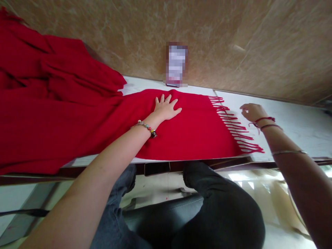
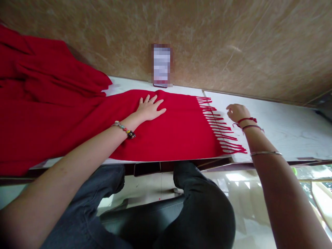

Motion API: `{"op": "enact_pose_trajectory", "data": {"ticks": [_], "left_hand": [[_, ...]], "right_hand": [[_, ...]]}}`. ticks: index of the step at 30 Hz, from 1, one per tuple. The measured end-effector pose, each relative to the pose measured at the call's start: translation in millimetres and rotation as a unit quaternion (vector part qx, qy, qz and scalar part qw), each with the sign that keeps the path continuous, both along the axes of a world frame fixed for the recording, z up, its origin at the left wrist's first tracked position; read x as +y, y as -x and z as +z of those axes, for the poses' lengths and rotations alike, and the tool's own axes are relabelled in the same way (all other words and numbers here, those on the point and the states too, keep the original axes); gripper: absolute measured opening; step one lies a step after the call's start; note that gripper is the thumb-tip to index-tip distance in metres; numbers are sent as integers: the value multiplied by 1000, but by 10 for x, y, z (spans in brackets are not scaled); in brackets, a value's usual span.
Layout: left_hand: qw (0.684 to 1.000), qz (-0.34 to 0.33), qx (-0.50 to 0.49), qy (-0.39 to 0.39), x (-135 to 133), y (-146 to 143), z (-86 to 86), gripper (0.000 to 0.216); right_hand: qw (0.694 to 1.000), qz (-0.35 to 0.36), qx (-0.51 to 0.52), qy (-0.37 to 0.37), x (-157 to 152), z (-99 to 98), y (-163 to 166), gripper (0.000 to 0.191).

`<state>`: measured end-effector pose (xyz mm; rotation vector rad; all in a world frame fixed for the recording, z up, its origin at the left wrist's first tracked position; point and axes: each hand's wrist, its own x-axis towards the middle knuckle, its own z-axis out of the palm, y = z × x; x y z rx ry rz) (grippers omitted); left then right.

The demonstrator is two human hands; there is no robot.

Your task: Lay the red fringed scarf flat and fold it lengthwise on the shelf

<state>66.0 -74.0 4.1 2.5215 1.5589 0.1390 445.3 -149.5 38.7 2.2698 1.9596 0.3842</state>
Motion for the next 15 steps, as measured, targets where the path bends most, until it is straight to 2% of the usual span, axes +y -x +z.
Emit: {"op": "enact_pose_trajectory", "data": {"ticks": [2,4,5,7,8,10,13,15], "left_hand": [[1000,0,1,3,-6,-3,12,69],[1000,1,6,7,-13,-1,22,69],[1000,2,8,7,-16,1,24,69],[1000,2,7,4,-17,6,22,69],[1000,1,5,2,-16,9,18,69],[1000,-1,4,-1,-10,12,7,69],[1000,3,3,-2,3,9,-5,69],[1000,5,-1,1,8,5,-7,69]], "right_hand": [[994,63,45,-75,52,-13,179,33],[980,148,81,-107,156,-85,519,37],[974,187,92,-93,215,-131,692,40],[970,220,100,-36,312,-213,922,41],[971,217,97,-12,340,-239,947,41],[984,160,73,20,344,-248,802,38],[998,39,26,41,249,-156,327,30],[999,-3,6,31,181,-57,103,27]]}}
